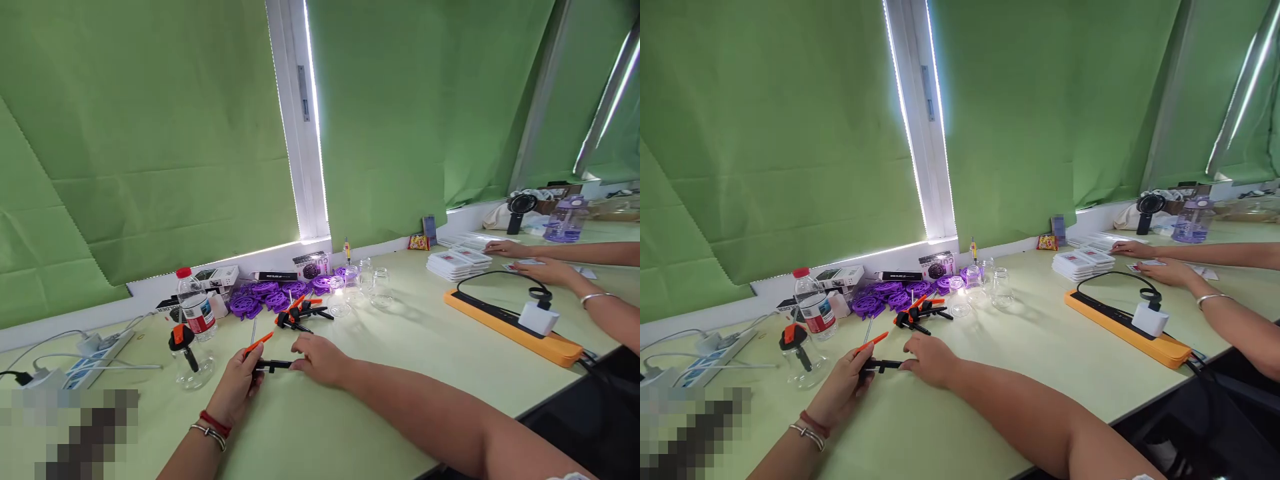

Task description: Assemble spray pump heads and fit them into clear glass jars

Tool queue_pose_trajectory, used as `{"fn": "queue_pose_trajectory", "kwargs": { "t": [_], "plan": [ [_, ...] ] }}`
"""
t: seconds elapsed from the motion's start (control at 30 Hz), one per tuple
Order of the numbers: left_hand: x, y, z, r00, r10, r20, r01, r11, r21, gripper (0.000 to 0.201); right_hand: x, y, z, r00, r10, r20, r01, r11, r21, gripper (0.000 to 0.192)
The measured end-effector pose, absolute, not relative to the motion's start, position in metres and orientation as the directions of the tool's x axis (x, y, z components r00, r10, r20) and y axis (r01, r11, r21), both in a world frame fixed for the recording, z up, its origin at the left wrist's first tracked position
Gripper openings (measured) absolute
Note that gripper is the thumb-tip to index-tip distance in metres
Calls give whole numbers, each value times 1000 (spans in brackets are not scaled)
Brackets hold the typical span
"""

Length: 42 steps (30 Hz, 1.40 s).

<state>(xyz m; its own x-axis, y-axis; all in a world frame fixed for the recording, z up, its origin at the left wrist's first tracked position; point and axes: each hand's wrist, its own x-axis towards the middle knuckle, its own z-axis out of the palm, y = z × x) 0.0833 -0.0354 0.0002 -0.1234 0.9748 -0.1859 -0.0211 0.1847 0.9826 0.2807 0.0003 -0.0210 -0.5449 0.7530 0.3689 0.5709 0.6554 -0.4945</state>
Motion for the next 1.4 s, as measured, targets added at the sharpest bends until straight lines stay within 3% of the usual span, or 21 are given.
{"fn": "queue_pose_trajectory", "kwargs": {
  "t": [0.1, 0.17, 0.23, 0.33, 0.43, 0.53, 0.73, 0.9, 1.03, 1.13, 1.27, 1.4],
  "plan": [
    [80, -32, -2, -165, 969, -183, -3, 185, 983, 34, 307, 20, -22, -154, 875, 460, 675, 433, -598, 34],
    [75, -29, -5, -185, 968, -172, -49, 166, 985, 35, 326, 37, -24, 147, 863, 483, 701, 254, -667, 43],
    [72, -26, -6, -201, 966, -165, -97, 148, 984, 36, 342, 54, -28, 288, 843, 454, 698, 139, -702, 59],
    [70, -25, -7, -201, 967, -155, -144, 127, 981, 39, 358, 72, -35, 366, 896, 253, 700, -86, -709, 83],
    [72, -28, -7, -158, 979, -132, -183, 102, 978, 40, 363, 78, -39, 338, 926, 167, 762, -165, -627, 88],
    [74, -30, -7, -132, 985, -109, -227, 77, 971, 38, 362, 80, -40, 316, 934, 168, 804, -170, -570, 77],
    [73, -29, -5, -121, 986, -117, -296, 77, 952, 32, 365, 74, -38, 329, 933, 147, 729, -152, -668, 74],
    [72, -28, -3, -113, 981, -159, -334, 113, 936, 24, 373, 54, -21, 235, 954, 187, 546, 29, -837, 81],
    [70, -28, -2, -117, 984, -136, -374, 83, 924, 18, 378, 32, 8, 94, 949, 301, 456, 228, -860, 79],
    [67, -29, 2, -133, 985, -108, -387, 48, 921, 18, 374, 17, 28, -33, 953, 301, 340, 294, -893, 78],
    [62, -31, 13, -181, 978, -101, -372, 27, 928, 18, 361, 6, 38, -134, 982, 131, 52, 139, -989, 70],
    [60, -33, 29, -212, 970, -122, -328, 47, 944, 19, 351, 7, 40, -187, 982, -24, -195, -61, -979, 64]
  ]
}}
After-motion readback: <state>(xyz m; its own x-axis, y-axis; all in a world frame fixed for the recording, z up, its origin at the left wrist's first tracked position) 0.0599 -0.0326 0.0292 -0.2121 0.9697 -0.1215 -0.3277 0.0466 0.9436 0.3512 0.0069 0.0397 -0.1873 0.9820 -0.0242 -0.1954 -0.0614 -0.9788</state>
